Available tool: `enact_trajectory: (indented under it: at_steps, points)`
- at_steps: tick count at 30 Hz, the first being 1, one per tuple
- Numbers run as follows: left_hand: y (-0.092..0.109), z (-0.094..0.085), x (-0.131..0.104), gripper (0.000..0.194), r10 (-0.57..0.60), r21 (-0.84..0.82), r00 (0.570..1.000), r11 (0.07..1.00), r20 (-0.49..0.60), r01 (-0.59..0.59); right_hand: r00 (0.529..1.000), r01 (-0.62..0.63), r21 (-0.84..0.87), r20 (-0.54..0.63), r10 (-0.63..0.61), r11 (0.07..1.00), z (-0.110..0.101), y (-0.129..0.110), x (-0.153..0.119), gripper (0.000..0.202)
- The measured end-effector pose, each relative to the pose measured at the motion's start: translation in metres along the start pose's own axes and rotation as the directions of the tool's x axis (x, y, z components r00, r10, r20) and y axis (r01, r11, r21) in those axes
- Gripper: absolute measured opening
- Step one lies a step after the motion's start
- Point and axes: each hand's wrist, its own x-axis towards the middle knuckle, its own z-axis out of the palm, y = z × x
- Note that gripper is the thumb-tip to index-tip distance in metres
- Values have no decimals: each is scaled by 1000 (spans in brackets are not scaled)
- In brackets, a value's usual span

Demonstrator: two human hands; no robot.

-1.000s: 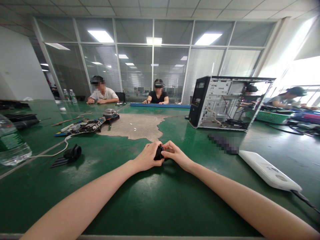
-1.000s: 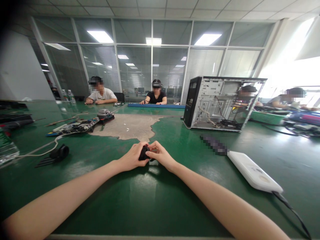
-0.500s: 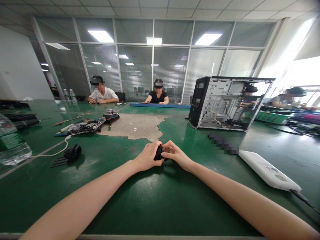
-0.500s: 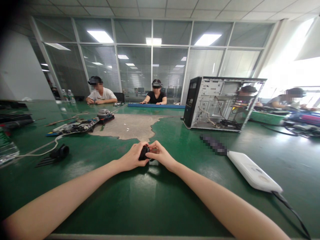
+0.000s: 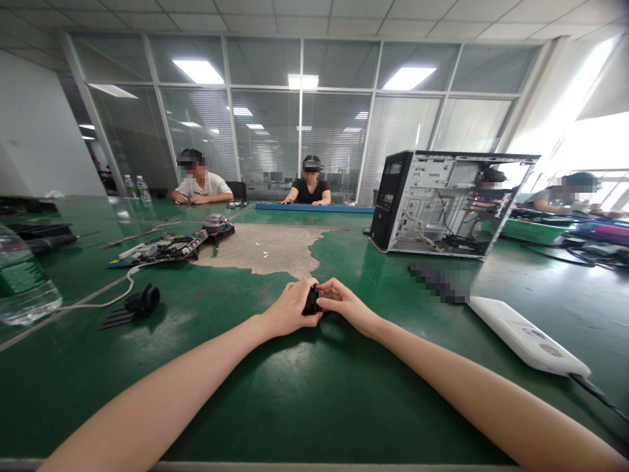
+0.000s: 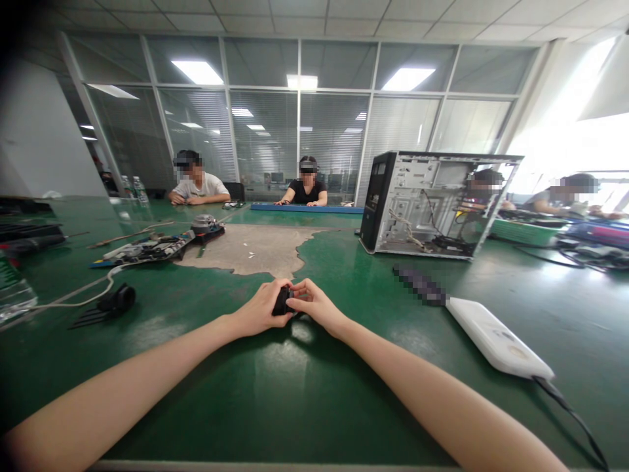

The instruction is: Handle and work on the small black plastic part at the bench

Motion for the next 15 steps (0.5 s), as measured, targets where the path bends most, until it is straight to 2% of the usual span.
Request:
enact_trajectory:
  at_steps: [4,11,15]
  points:
    - [0,0,0,52,7,6,1000,1000,6,-7,999,37,17,37,-38,999,2,-6,-3,33]
    - [0,1,0,53,0,33,1000,999,-3,1,1000,27,20,7,-27,999,3,-4,-2,24]
    - [0,0,0,51,0,35,1000,999,4,0,1000,22,7,-1,-22,1000,3,-1,-1,27]
